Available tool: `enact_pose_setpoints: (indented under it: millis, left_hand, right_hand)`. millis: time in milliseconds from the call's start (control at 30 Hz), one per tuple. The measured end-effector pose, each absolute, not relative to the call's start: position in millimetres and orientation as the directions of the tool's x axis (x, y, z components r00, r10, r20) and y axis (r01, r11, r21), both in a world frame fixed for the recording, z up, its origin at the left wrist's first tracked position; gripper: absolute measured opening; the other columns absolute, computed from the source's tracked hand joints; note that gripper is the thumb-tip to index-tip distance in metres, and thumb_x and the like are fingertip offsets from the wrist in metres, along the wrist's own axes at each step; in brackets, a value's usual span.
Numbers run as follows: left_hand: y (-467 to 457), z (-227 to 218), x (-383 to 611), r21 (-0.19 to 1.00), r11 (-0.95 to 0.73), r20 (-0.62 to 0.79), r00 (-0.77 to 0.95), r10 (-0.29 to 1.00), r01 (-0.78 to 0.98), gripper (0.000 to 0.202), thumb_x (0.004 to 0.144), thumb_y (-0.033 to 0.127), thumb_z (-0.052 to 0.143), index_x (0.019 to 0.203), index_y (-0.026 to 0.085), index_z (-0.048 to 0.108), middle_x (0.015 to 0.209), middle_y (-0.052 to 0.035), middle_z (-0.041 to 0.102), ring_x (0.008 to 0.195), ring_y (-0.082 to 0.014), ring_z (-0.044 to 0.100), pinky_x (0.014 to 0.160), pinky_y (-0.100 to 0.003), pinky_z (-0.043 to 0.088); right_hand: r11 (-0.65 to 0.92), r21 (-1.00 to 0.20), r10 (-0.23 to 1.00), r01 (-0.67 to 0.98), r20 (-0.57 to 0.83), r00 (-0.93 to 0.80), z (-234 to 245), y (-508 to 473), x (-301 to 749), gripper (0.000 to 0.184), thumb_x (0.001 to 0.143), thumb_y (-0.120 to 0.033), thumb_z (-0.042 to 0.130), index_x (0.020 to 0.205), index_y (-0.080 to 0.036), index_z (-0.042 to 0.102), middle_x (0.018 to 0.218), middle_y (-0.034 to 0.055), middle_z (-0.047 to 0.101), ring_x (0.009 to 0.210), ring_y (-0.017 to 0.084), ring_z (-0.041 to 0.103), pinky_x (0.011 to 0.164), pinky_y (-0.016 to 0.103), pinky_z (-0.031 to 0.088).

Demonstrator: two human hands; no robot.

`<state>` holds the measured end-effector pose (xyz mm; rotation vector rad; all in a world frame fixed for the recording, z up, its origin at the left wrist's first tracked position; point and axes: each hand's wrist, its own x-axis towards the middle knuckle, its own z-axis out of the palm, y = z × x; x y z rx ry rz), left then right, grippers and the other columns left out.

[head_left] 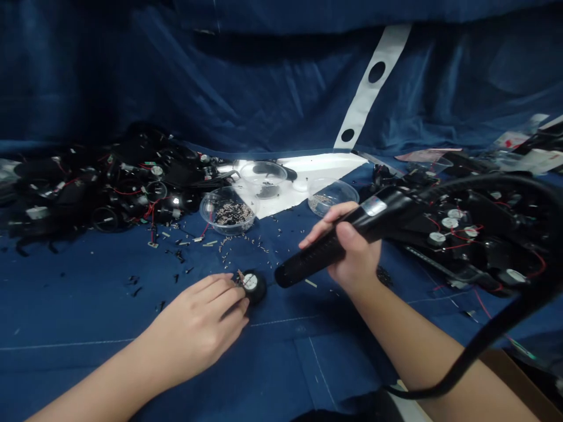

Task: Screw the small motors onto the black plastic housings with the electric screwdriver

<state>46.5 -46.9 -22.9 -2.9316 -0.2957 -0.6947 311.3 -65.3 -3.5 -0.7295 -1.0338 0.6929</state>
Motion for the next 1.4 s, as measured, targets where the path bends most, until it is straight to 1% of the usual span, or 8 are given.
enact_pose_setpoints:
  millis: [200,367,500,767,900,1000,1067,1400]
  left_hand:
    - [-21.6,-12.9,26.0,0.305,-0.915,0.611,0.683,0.4,0.264,0.015,0.094,0.012,0.059,0.095,0.02,0.072,0.098,-0.0037,0.075,0.09,-0.0163,0.072,0.081,-0.029,0.059]
    - [7.5,-29.0,18.6,0.335,-0.748,0.495,0.568,0.658,0.573,0.017,0.096,0.031,0.061,0.102,0.022,0.075,0.094,-0.0032,0.076,0.081,-0.0185,0.071,0.073,-0.031,0.058]
    - [20.5,-50.6,24.2,0.348,-0.696,0.305,0.627,0.717,0.628,0.024,0.098,0.034,0.057,0.103,0.026,0.078,0.099,-0.003,0.077,0.087,-0.0198,0.073,0.074,-0.031,0.058]
    - [29.7,-53.5,31.9,0.316,-0.734,0.33,0.655,0.68,0.602,0.024,0.102,0.032,0.049,0.093,0.022,0.069,0.094,-0.0041,0.073,0.086,-0.0202,0.07,0.078,-0.031,0.057]
    - [9.4,-36.1,32.3,0.412,-0.778,0.533,0.567,0.628,0.473,0.012,0.1,0.028,0.059,0.101,0.021,0.068,0.097,-0.0034,0.076,0.091,-0.0192,0.073,0.082,-0.031,0.059]
    - [-21.6,-18.9,32.1,0.497,-0.79,0.682,0.401,0.612,0.359,0.01,0.092,0.017,0.07,0.099,0.024,0.069,0.094,0.0003,0.077,0.086,-0.0174,0.074,0.074,-0.029,0.062]
    - [-42.5,-8.9,31.2,0.514,-0.804,0.751,0.298,0.59,0.298,0.022,0.088,0.012,0.072,0.103,0.027,0.067,0.089,0.0025,0.076,0.076,-0.0156,0.073,0.066,-0.029,0.062]
    - [-66.4,4.4,29.6,0.397,-0.874,0.757,0.438,0.484,0.279,0.034,0.087,0.008,0.073,0.113,0.025,0.061,0.093,0.0032,0.079,0.07,-0.0134,0.072,0.057,-0.029,0.06]
  right_hand:
    - [0.57,-0.82,0.739,0.049,0.537,0.407,4.3,-70.4,314.7,0.033,0.085,-0.055,0.077,0.092,-0.026,0.065,0.058,-0.0024,0.068,0.044,0.019,0.064,0.044,0.032,0.054]
    - [0.469,-0.855,0.824,0.222,0.514,0.238,-5.6,-65.2,317.9,0.035,0.087,-0.055,0.075,0.104,-0.026,0.063,0.072,-0.0005,0.071,0.061,0.021,0.067,0.061,0.04,0.056]
    - [0.447,-0.801,0.824,0.399,0.542,0.164,-12.4,-62.2,325.1,0.035,0.086,-0.057,0.073,0.098,-0.024,0.069,0.079,0.0027,0.072,0.073,0.023,0.067,0.072,0.043,0.053]
    - [0.535,-0.839,0.769,0.096,0.531,0.355,-14.0,-60.5,320.4,0.036,0.091,-0.059,0.068,0.102,-0.025,0.067,0.063,-0.001,0.071,0.055,0.019,0.063,0.054,0.035,0.05]
    - [0.443,-0.868,0.794,-0.226,0.263,0.548,-2.1,-58.0,315.5,0.05,0.086,-0.073,0.062,0.094,-0.024,0.06,0.057,-0.0015,0.066,0.04,0.016,0.052,0.038,0.029,0.041]
    - [0.339,-0.864,0.846,-0.372,0.107,0.522,6.6,-59.8,312.5,0.053,0.081,-0.077,0.062,0.093,-0.026,0.056,0.06,-0.0017,0.066,0.04,0.016,0.055,0.037,0.029,0.045]
    - [0.323,-0.857,0.872,-0.402,0.105,0.478,9.4,-63.0,309.3,0.052,0.082,-0.076,0.062,0.095,-0.026,0.055,0.063,-0.0012,0.067,0.043,0.016,0.058,0.039,0.03,0.049]
    - [0.365,-0.86,0.887,-0.356,0.204,0.415,4.8,-81.6,283.3,0.048,0.089,-0.076,0.057,0.105,-0.031,0.052,0.077,0.0011,0.074,0.048,0.02,0.062,0.037,0.033,0.048]
